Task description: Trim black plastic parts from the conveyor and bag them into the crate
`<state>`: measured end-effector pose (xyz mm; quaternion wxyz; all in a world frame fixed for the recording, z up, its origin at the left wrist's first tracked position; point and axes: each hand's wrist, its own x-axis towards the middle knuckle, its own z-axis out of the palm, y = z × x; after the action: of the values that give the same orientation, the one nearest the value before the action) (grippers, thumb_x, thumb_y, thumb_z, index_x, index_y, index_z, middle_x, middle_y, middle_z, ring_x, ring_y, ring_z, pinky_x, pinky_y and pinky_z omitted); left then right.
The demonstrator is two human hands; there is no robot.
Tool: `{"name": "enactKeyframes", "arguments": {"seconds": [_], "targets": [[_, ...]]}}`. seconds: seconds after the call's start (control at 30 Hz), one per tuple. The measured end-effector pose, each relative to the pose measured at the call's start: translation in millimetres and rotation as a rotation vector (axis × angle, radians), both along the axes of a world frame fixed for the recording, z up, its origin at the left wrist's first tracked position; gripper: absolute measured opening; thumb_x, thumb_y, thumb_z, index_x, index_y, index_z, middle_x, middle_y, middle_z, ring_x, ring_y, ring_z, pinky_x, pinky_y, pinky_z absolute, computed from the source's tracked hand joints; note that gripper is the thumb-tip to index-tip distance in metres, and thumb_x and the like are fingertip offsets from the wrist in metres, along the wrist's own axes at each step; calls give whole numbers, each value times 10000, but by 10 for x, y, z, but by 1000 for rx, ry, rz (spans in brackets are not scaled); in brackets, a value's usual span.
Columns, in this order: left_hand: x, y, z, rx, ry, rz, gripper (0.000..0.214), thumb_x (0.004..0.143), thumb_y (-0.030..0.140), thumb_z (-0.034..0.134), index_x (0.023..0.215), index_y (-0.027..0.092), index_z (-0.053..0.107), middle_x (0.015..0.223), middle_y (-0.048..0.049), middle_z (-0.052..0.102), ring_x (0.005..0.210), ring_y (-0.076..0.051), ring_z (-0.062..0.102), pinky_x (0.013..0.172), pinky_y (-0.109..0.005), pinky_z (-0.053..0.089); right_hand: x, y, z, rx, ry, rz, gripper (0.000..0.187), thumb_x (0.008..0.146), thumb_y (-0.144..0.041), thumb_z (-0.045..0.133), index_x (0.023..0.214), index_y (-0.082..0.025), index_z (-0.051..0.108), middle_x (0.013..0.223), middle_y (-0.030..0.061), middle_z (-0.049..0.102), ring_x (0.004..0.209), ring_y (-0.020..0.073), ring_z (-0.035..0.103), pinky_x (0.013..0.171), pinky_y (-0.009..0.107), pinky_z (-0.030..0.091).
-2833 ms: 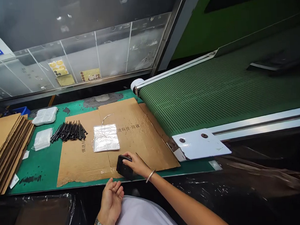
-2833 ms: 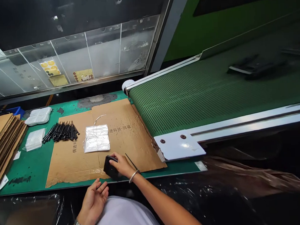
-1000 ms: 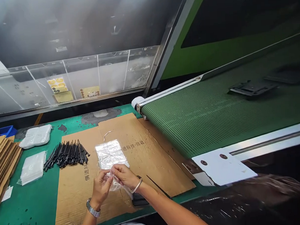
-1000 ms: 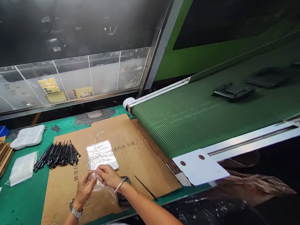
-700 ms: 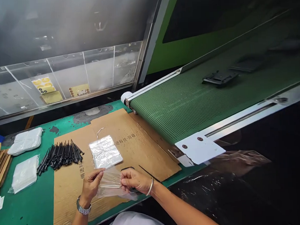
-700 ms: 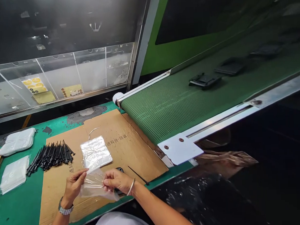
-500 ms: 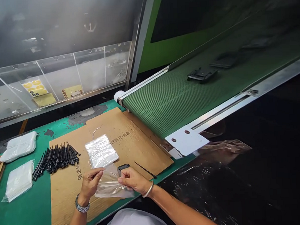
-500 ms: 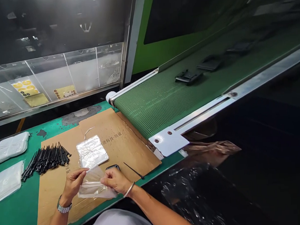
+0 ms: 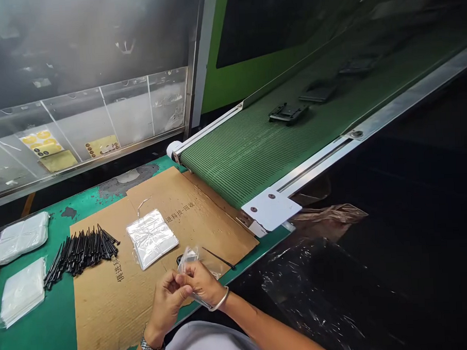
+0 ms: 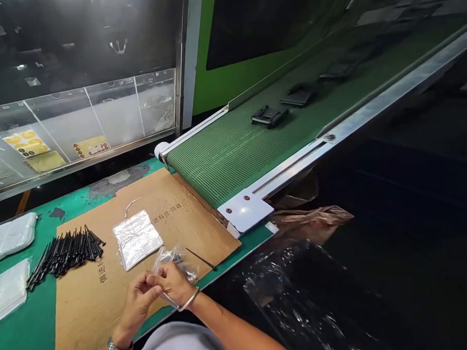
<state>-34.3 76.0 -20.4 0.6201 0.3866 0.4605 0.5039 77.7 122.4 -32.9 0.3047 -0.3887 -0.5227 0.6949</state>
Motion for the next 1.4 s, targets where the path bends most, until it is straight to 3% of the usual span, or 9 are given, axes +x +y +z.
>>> {"name": "enactKeyframes", "arguments": {"seconds": [0.2, 0.33, 0.63, 0.73, 0.83, 0.93, 1.13, 1.27, 1.4], "targets": [[-139, 35, -210, -268, -360, 482, 222, 594, 256, 639, 542, 175, 439, 535, 37, 489, 518, -83, 468, 545, -230, 412, 89, 85, -115, -76, -100, -170, 490, 524, -510, 686, 475, -187, 322, 403, -84, 338, 369, 37, 289, 371, 179, 201], [-166, -12, -277, -263, -349, 467, 233, 541, 217, 649, 689, 190, 469, 545, 60, 479, 515, -79, 471, 541, -221, 406, 77, 148, -195, -95, -144, -299, 396, 612, -522, 555, 576, -206, 321, 467, -65, 433, 389, 70, 388, 380, 181, 300], [-134, -84, -575, -177, 384, 661, 374, 691, 397, 543, 990, 186, 464, 677, 7, 512, 573, -137, 486, 533, -274, 389, -175, 71, -232, 44, -201, -206, 281, 651, -445, 516, 583, -197, 401, 445, -82, 309, 421, 73, 274, 439, 203, 212], [-231, -190, -672, 108, 917, 536, 326, 730, 314, 517, 1032, 195, 551, 828, -67, 581, 774, -206, 532, 701, -350, 410, -244, -11, -181, 314, -353, 27, 139, 646, -270, 580, 575, -179, 503, 468, -42, 424, 477, 98, 363, 493, 223, 227], [-377, -266, -777, 190, 1005, 395, 274, 784, 244, 416, 967, 199, 616, 750, -66, 626, 699, -194, 566, 656, -322, 433, -231, -71, -190, 637, -568, 218, 50, 731, -202, 517, 710, -185, 560, 594, 0, 540, 569, 137, 470, 545, 235, 289], [-539, -302, -868, 111, 1038, 513, 302, 780, 228, 388, 965, 188, 623, 824, -81, 656, 732, -200, 598, 652, -309, 448, -66, -95, -346, 731, -650, 173, 66, 757, -199, 510, 804, -181, 553, 730, 35, 574, 691, 173, 524, 630, 261, 366], [-620, -352, -874, -175, 1201, 557, 290, 763, 249, 388, 885, 146, 631, 818, -104, 646, 734, -220, 583, 639, -312, 418, 388, -105, -940, 508, -798, -253, 299, 761, -343, 519, 985, -146, 501, 1000, 148, 501, 957, 275, 481, 815, 395, 381], [-554, -328, -822, -225, 1234, 515, 219, 735, 280, 460, 671, 178, 642, 619, -60, 579, 583, -197, 527, 545, -285, 347, 524, -56, -1105, 339, -733, -138, 309, 770, -466, 466, 730, -166, 532, 736, 85, 537, 784, 255, 521, 735, 389, 401], [-519, -285, -796, -266, 1203, 507, 231, 752, 239, 435, 758, 177, 657, 581, -64, 597, 545, -194, 525, 523, -278, 312, 646, -81, -917, 232, -510, -18, 519, 779, -626, 340, 764, -150, 545, 618, 17, 511, 540, 142, 484, 512, 266, 406]]}}
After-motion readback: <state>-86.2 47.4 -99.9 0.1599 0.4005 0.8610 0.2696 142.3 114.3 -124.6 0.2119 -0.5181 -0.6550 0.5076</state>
